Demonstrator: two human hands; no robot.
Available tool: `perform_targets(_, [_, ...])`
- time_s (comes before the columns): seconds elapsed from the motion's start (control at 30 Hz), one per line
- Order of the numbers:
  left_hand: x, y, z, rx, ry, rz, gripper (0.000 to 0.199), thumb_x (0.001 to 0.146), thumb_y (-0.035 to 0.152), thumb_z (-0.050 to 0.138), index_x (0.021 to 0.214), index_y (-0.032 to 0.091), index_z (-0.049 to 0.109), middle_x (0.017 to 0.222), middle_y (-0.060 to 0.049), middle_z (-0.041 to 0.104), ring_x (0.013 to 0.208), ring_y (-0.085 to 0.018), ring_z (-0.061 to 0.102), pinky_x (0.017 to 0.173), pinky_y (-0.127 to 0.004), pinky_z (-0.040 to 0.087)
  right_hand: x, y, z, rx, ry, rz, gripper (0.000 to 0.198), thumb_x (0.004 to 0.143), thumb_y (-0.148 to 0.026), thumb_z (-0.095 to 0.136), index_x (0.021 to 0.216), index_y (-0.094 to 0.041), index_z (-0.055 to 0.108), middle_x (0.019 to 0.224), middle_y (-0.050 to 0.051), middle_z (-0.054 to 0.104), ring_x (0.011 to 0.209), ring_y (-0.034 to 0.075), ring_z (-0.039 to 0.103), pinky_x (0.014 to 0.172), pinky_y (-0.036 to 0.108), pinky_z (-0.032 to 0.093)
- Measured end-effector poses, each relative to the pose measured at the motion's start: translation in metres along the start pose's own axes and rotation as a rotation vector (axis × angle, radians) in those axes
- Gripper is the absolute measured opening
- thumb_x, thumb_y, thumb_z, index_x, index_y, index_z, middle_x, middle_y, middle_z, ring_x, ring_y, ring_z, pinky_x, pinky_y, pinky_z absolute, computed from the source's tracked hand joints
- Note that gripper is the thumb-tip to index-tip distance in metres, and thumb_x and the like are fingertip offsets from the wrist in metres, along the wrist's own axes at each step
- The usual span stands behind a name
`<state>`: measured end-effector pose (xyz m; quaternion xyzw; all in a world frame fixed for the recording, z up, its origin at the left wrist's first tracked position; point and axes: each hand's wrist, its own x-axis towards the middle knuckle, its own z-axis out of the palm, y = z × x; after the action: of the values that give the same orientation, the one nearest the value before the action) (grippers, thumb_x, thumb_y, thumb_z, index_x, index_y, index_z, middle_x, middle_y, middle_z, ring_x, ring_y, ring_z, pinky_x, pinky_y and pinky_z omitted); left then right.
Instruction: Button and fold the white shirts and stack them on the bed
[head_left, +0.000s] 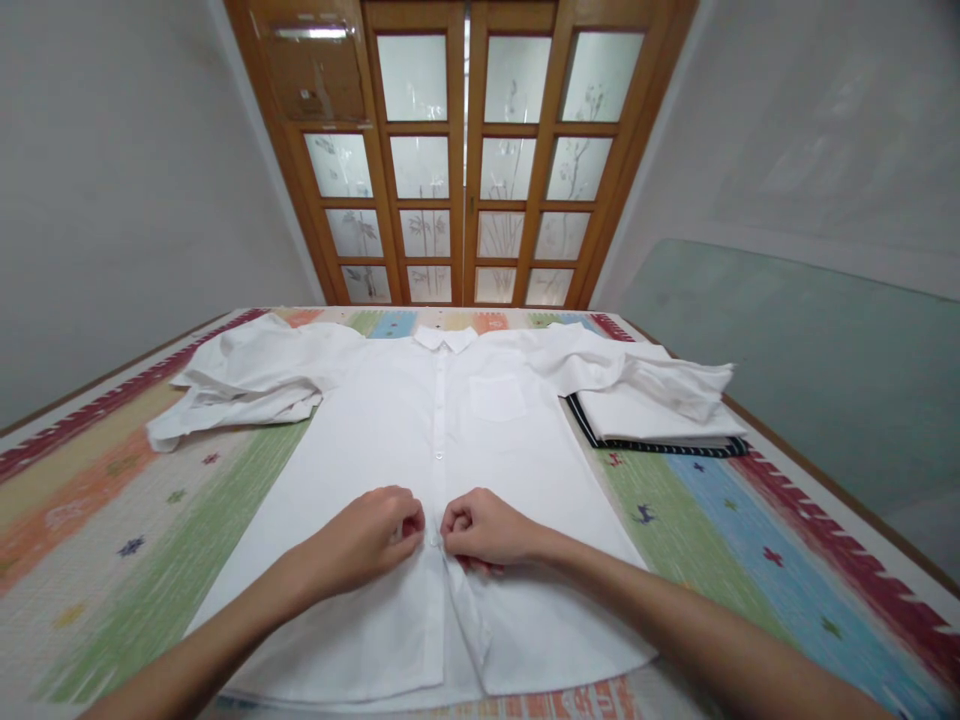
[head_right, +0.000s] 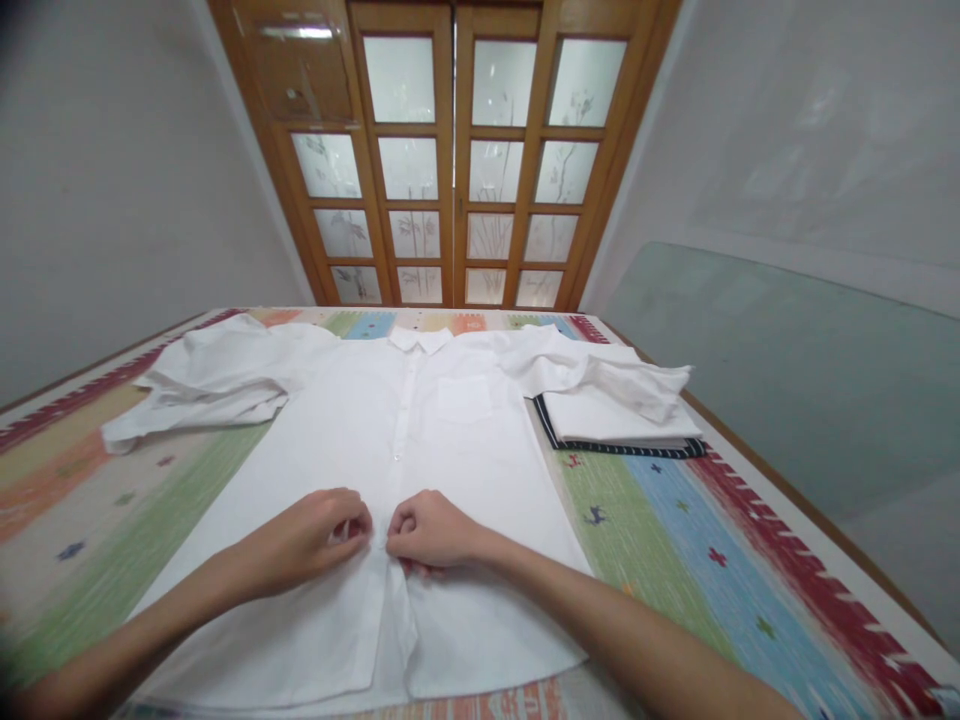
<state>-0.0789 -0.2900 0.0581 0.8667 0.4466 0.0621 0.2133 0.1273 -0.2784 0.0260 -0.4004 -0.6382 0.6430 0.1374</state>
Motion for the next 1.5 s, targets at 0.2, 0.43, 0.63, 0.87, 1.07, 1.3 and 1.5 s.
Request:
perform_targets(0.2, [-0.007, 0.009, 0.018, -0.015, 0.044, 0.000, 0.017, 0.083, 0.022, 0.051, 0.085, 0.021, 0.067, 0.084, -0.004, 0.065, 0.076, -0.018, 0.060, 0.070, -0.028, 0.042, 0.004, 0.007, -0.003, 0.030, -0.034, -0.011, 0.008, 0.064, -0.014, 0.050, 0.071, -0.018, 0.054, 0.043, -0.010, 0.054, 0.030, 0.007, 0.044, 0.030, 0.015, 0.031])
perform_targets(0.43, [0.000, 0.008, 0.025, -0.135, 0.064, -0.085, 0.013, 0.079, 0.021, 0.051, 0.084, 0.020, 0.063, 0.077, -0.002, 0.065, 0.068, -0.017, 0.057, 0.063, -0.027, 0.040, 0.006, 0.016, -0.002, 0.021, -0.033, -0.020, 0.011, 0.066, -0.014, 0.046, 0.074, -0.019, 0.051, 0.039, -0.010, 0.053, 0.027, 0.007, 0.041, 0.031, 0.014, 0.030])
perform_targets(0.63, [0.003, 0.011, 0.019, -0.245, 0.001, -0.118, 0.015, 0.079, 0.024, 0.049, 0.081, 0.018, 0.063, 0.072, -0.001, 0.063, 0.066, -0.015, 0.056, 0.063, -0.024, 0.040, 0.005, 0.014, -0.003, 0.058, -0.054, -0.036, 0.010, 0.066, -0.015, 0.049, 0.074, -0.019, 0.052, 0.039, -0.010, 0.053, 0.028, 0.007, 0.042, 0.031, 0.015, 0.030])
perform_targets(0.87, [0.002, 0.011, 0.022, -0.434, -0.004, -0.221, 0.016, 0.079, 0.028, 0.050, 0.082, 0.018, 0.062, 0.061, 0.001, 0.062, 0.055, -0.014, 0.059, 0.058, -0.024, 0.042, 0.004, 0.011, -0.005, 0.099, -0.035, 0.005, 0.012, 0.067, -0.014, 0.051, 0.077, -0.017, 0.056, 0.040, -0.010, 0.053, 0.029, 0.006, 0.041, 0.034, 0.015, 0.031])
perform_targets(1.07, [0.004, 0.004, 0.023, -0.648, -0.012, -0.262, 0.014, 0.074, 0.028, 0.056, 0.083, 0.018, 0.058, 0.052, 0.004, 0.058, 0.049, -0.013, 0.057, 0.052, -0.023, 0.042, 0.004, 0.012, -0.004, 0.104, -0.022, 0.013, 0.010, 0.069, -0.016, 0.053, 0.077, -0.016, 0.057, 0.041, -0.009, 0.053, 0.030, 0.006, 0.042, 0.034, 0.015, 0.031])
perform_targets(1.3, [0.007, -0.003, 0.024, -0.868, -0.091, -0.302, 0.023, 0.070, 0.034, 0.063, 0.082, 0.018, 0.052, 0.052, 0.005, 0.057, 0.046, -0.012, 0.054, 0.045, -0.022, 0.041, 0.005, 0.018, -0.004, 0.133, -0.008, -0.020, 0.014, 0.067, -0.016, 0.051, 0.080, -0.016, 0.057, 0.041, -0.010, 0.054, 0.029, 0.005, 0.041, 0.033, 0.015, 0.030])
perform_targets(1.5, [0.009, -0.007, 0.022, -0.897, -0.109, -0.320, 0.029, 0.068, 0.037, 0.070, 0.080, 0.018, 0.052, 0.050, 0.009, 0.049, 0.041, -0.007, 0.043, 0.039, -0.018, 0.032, 0.006, 0.018, -0.003, 0.129, 0.016, -0.020, 0.016, 0.066, -0.014, 0.049, 0.080, -0.017, 0.057, 0.040, -0.010, 0.053, 0.029, 0.006, 0.042, 0.034, 0.015, 0.031])
